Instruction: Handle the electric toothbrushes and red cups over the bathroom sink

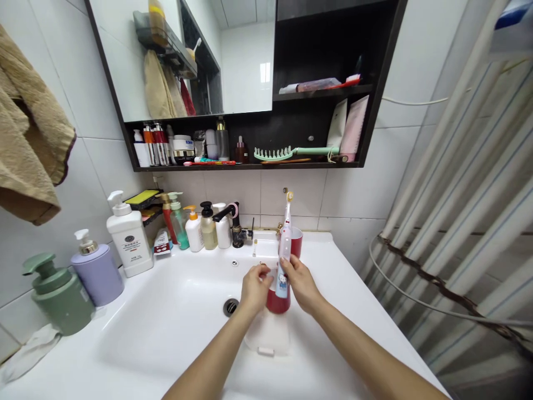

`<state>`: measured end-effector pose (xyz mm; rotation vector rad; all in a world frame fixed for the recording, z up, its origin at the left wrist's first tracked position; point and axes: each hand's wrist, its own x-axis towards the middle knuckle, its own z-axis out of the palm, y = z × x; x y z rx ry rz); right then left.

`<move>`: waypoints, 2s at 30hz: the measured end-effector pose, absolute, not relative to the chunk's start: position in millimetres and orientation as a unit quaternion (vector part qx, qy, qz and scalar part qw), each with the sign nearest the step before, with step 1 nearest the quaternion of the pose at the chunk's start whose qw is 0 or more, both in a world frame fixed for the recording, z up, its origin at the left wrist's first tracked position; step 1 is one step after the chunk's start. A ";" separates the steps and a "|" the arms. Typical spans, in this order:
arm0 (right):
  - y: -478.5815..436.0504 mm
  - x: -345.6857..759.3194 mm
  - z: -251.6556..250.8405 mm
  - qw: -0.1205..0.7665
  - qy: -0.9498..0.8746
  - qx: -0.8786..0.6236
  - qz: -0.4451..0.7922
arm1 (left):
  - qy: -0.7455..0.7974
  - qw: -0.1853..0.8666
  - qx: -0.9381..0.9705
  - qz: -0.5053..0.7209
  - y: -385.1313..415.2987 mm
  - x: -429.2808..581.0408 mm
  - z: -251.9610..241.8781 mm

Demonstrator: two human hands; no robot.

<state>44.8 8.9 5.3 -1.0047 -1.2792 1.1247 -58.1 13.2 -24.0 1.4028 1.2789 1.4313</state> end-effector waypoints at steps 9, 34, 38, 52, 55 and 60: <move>53.9 45.0 -24.7 0.553 -0.550 -0.498 0.379 | 0.527 0.240 0.720 0.382 8.5 -45.9 -50.9; 70.3 169.9 17.2 0.478 -0.601 -0.602 0.219 | 0.356 0.238 0.799 0.422 45.6 50.8 13.2; 98.4 183.4 18.3 0.450 -0.599 -0.625 0.217 | 0.363 0.259 0.780 0.439 75.1 71.3 10.8; 139.6 196.8 16.5 0.417 -0.599 -0.648 0.217 | 0.434 0.029 0.805 0.403 111.6 55.8 14.2; 131.0 194.7 22.7 0.442 -0.589 -0.652 0.182 | 0.527 0.000 0.743 0.411 113.6 27.9 14.9; 99.8 168.1 36.1 0.506 -0.575 -0.638 0.080 | 0.587 0.139 0.722 0.338 120.2 5.7 11.9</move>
